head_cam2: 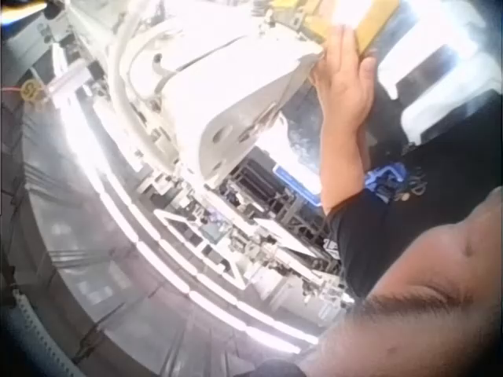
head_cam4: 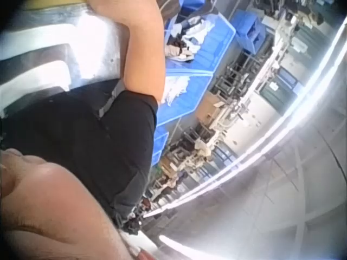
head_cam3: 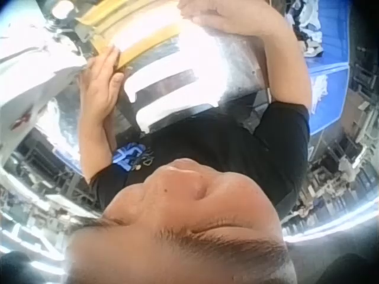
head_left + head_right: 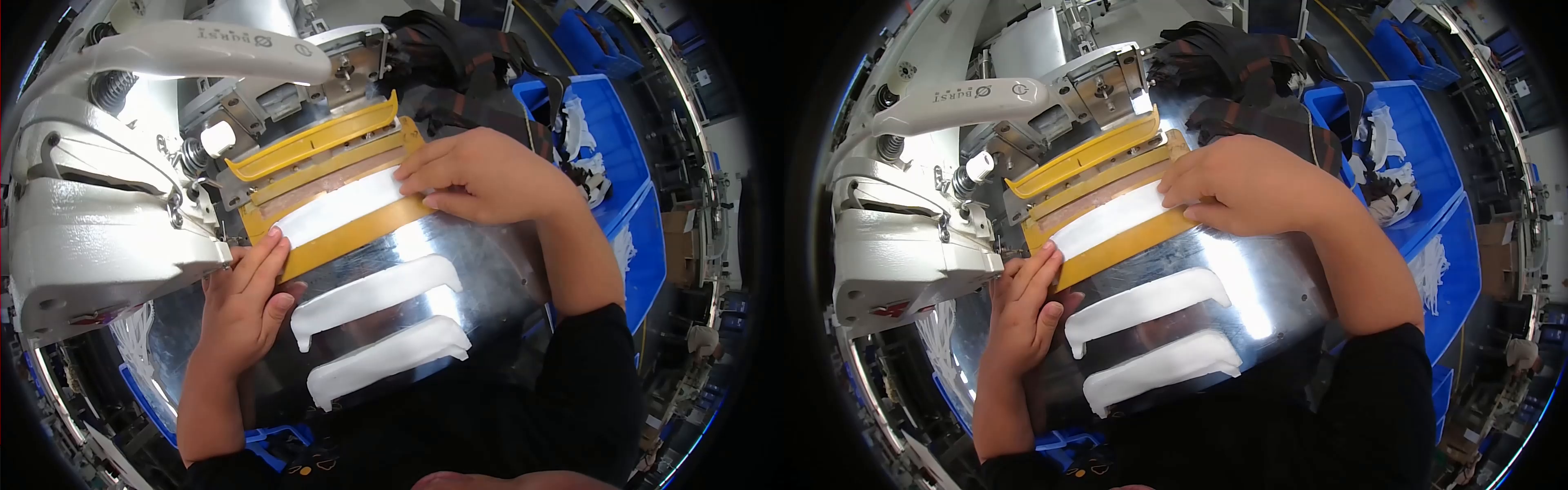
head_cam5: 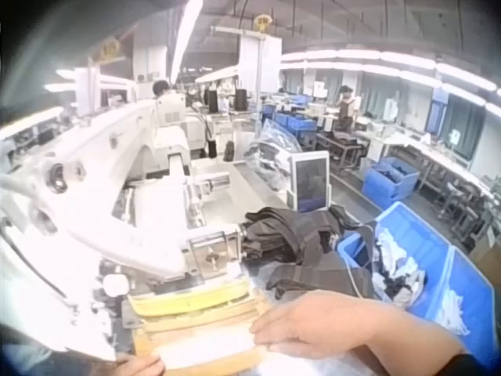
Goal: Sewing together white fabric or plastic components using an industrial sewing machine.
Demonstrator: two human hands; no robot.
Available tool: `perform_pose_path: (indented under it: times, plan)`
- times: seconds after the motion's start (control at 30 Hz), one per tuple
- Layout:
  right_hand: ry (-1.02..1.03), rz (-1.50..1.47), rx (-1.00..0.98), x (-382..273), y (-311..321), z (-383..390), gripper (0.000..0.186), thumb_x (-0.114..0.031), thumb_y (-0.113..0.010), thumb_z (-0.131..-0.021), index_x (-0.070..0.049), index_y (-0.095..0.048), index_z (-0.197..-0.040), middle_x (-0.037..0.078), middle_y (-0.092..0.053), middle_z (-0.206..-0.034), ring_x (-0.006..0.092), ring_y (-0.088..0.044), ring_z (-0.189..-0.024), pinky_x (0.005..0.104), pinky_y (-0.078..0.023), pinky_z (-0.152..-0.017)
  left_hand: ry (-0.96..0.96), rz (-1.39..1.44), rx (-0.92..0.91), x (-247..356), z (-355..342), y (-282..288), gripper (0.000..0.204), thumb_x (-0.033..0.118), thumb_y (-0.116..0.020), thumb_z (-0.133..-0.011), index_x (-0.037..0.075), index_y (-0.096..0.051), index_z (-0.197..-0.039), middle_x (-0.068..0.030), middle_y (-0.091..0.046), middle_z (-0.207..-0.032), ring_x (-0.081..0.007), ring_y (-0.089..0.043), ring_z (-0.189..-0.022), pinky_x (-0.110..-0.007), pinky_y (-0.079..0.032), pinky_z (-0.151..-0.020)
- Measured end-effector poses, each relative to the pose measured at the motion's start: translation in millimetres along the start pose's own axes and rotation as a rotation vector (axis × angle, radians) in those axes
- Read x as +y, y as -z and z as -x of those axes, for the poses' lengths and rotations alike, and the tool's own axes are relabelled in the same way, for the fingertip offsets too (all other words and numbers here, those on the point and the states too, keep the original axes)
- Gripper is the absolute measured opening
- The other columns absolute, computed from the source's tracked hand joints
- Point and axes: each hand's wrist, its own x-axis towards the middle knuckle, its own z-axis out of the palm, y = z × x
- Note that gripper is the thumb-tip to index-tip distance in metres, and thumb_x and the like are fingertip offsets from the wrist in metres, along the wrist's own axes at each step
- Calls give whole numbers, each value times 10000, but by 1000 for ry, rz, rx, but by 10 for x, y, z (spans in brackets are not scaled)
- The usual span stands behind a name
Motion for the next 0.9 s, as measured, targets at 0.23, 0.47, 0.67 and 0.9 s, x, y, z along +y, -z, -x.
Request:
perform_pose_path:
  times: [0.23, 0.47, 0.67, 0.9]
  plan:
    - [-147, 42, -170, 30, 160, -13, 190, -186, -742, -968, -27, -838, -1009, 117, -814, -1171, 311, -761, -1068, 417, -593, -910, -17, -20, 19, -50, 93, 55, 508, 359, -657, -1043, 55, -703, -1447, -129, -678, -1499, -356, -629, -1255, -485, -414, -1133]
    - [-703, 184, 325, 511, 168, 50, 409, -236, -894, -871, -7, -774, -1186, 115, -784, -1060, 269, -728, -1040, 366, -578, -855, 10, 117, 189, -106, 205, -28, 376, 327, -692, -1018, 52, -782, -1260, -142, -740, -1316, -368, -685, -1159, -482, -461, -1086]
    - [-756, -83, 331, 616, 218, 37, 324, -149, -912, -841, 9, -762, -1080, 56, -736, -914, 171, -681, -890, 326, -552, -814, 29, 125, 209, -78, 236, 7, 326, 260, -699, -1015, 22, -779, -1224, -166, -706, -1325, -366, -647, -1199, -467, -495, -1080]
    - [-743, -143, 443, 657, 251, 56, 216, -143, -881, -887, 16, -762, -972, 39, -699, -775, 126, -647, -765, 299, -532, -744, 21, 146, 225, -60, 218, 13, 338, 230, -742, -976, 19, -772, -1238, -165, -696, -1326, -361, -646, -1192, -455, -505, -1069]
